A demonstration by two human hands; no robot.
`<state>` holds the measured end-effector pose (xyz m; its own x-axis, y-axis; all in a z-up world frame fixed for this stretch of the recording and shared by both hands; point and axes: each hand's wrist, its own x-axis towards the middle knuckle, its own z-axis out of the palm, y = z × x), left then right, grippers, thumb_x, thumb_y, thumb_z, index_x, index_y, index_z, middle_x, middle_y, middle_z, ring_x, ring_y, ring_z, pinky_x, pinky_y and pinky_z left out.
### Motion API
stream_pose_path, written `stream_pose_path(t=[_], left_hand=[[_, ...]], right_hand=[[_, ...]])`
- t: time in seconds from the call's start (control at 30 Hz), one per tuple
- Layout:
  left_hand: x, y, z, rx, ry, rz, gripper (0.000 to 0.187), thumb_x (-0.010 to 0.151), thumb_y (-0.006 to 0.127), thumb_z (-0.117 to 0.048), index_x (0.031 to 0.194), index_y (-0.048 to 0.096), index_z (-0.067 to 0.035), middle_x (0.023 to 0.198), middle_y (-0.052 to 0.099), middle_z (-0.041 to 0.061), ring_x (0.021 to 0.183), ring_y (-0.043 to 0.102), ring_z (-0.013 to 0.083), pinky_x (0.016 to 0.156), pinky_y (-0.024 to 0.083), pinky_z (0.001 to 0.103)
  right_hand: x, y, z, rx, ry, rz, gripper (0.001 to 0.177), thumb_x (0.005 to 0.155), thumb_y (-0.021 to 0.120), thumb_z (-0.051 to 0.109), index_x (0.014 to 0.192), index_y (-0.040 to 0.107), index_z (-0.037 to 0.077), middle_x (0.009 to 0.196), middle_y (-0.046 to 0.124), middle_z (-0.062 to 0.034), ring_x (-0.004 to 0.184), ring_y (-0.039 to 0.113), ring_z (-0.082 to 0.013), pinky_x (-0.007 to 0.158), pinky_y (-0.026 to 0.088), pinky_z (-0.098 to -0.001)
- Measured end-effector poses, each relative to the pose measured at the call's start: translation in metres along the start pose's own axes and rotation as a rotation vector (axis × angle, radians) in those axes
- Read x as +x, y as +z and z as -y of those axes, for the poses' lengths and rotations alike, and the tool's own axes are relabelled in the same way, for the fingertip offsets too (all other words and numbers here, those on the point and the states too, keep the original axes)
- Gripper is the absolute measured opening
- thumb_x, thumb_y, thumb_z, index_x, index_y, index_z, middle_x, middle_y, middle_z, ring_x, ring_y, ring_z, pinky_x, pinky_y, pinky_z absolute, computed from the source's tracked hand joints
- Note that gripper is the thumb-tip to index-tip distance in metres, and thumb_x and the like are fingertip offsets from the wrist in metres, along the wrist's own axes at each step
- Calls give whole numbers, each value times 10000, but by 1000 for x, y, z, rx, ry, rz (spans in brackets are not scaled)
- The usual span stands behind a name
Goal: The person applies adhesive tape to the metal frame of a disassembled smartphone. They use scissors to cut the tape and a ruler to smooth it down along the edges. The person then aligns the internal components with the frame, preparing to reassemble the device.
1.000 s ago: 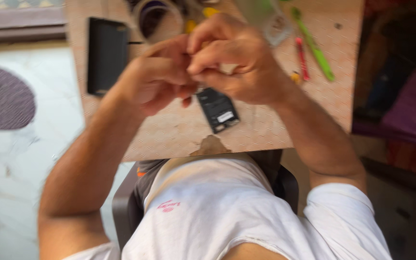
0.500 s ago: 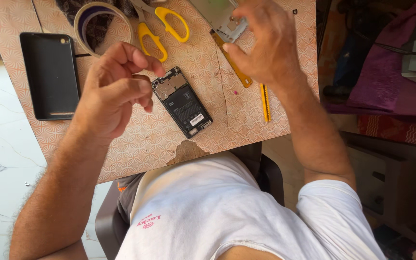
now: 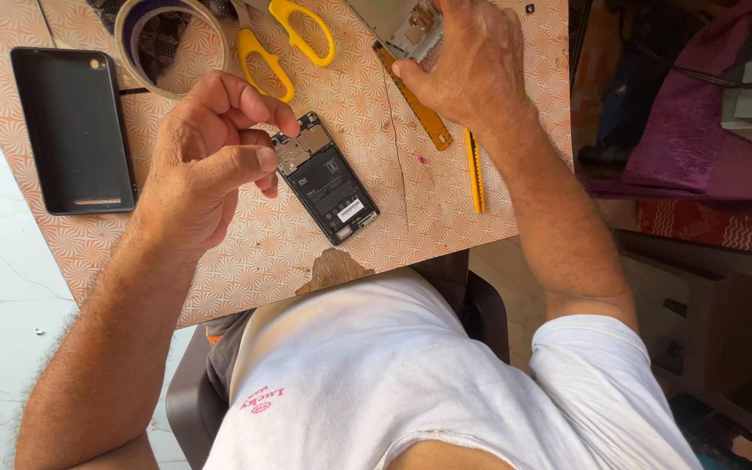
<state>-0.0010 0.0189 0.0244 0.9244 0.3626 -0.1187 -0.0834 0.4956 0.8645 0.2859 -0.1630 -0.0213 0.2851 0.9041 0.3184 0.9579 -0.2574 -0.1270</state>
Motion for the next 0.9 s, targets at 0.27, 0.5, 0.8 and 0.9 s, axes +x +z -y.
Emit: stream_pose_path(t=[0.27, 0.5, 0.8, 0.9], left_hand=[[10, 11, 11, 40, -41, -3, 288, 833, 644, 39, 1069, 500, -41, 1118, 661, 158, 792, 623, 107, 677, 574, 271], [31, 30, 35, 14, -79, -111, 239, 919, 669, -42, 1103, 524, 6, 1090, 682, 149, 712, 649, 131, 642, 600, 291], [32, 33, 52, -133, 54, -151, 393, 1005, 772, -211, 1258, 589, 27, 1102, 723, 123, 896, 749, 166, 815, 665, 327], [24, 33, 58, -103, 81, -149, 296, 1016, 762, -198, 1178, 667, 32, 1031, 751, 122, 895, 759, 179, 820, 668, 332]], right_hand=[[-2, 9, -3, -83, -74, -186, 872, 758, 976, 294, 1384, 392, 128, 1182, 622, -124, 1113, 630, -307, 988, 426, -496], [-2, -27, 15, 21, -67, -211, 778, 740, 909, 186, 1340, 424, 84, 1108, 618, -92, 1066, 632, -296, 989, 377, -492], [-18, -86, 72, 43, -234, -199, 716, 771, 919, 130, 1271, 407, 100, 1429, 586, -110, 1071, 607, -248, 977, 330, -436], [-22, -91, 80, 55, -253, -174, 692, 789, 891, 105, 1282, 406, 100, 1456, 581, -115, 1069, 611, -247, 964, 334, -418]])
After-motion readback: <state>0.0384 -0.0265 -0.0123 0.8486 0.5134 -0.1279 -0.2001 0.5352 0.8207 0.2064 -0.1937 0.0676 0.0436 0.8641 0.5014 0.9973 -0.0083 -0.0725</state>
